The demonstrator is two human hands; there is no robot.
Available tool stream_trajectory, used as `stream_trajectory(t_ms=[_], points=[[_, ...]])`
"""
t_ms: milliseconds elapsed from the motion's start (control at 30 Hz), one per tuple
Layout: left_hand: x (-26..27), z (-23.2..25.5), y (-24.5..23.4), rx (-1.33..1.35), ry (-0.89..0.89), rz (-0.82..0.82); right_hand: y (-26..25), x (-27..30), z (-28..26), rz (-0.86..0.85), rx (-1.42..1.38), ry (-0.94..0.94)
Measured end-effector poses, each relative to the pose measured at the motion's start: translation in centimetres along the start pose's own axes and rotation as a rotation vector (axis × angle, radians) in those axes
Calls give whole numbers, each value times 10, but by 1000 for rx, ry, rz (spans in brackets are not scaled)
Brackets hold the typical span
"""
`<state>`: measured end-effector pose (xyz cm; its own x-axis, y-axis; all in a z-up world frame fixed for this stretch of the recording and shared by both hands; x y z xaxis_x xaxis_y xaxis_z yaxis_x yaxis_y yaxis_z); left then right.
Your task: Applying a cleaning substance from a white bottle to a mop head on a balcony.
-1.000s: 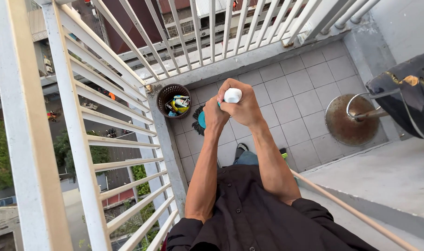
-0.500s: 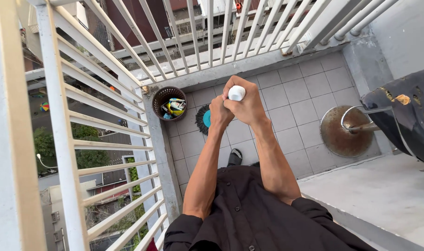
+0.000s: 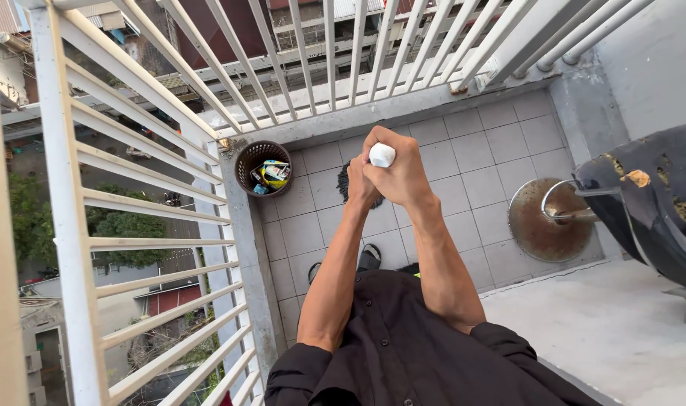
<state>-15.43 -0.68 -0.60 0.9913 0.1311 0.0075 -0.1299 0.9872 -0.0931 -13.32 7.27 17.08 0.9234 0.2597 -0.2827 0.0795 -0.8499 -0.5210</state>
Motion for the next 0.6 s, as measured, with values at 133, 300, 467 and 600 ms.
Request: stream_trajectory(t_ms=[133,300,467,600], points=[[-7,-10,19,-41,35,-1,-10,-3,5,-7,18,-1],[-8,-21,31,58,17,13,-17,-2,8,-26,29,-35],[-6,-8,30,79,50,55,-20,-1,19,-22,-65,-34],[-4,-3,23,120,121,66,-19,-3,12,-18,-125,-35]])
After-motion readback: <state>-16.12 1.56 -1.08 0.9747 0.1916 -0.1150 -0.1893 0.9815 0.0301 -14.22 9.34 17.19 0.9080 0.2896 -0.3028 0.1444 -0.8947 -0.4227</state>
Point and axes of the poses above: each hand's wrist, its own x-axis away from the middle knuckle, its own y-axis out of the palm, z = x × y, the point moved 2 cm from there along -x, towards the middle knuckle, and after that the axes turned 12 degrees about x, right-handed, at the moved point
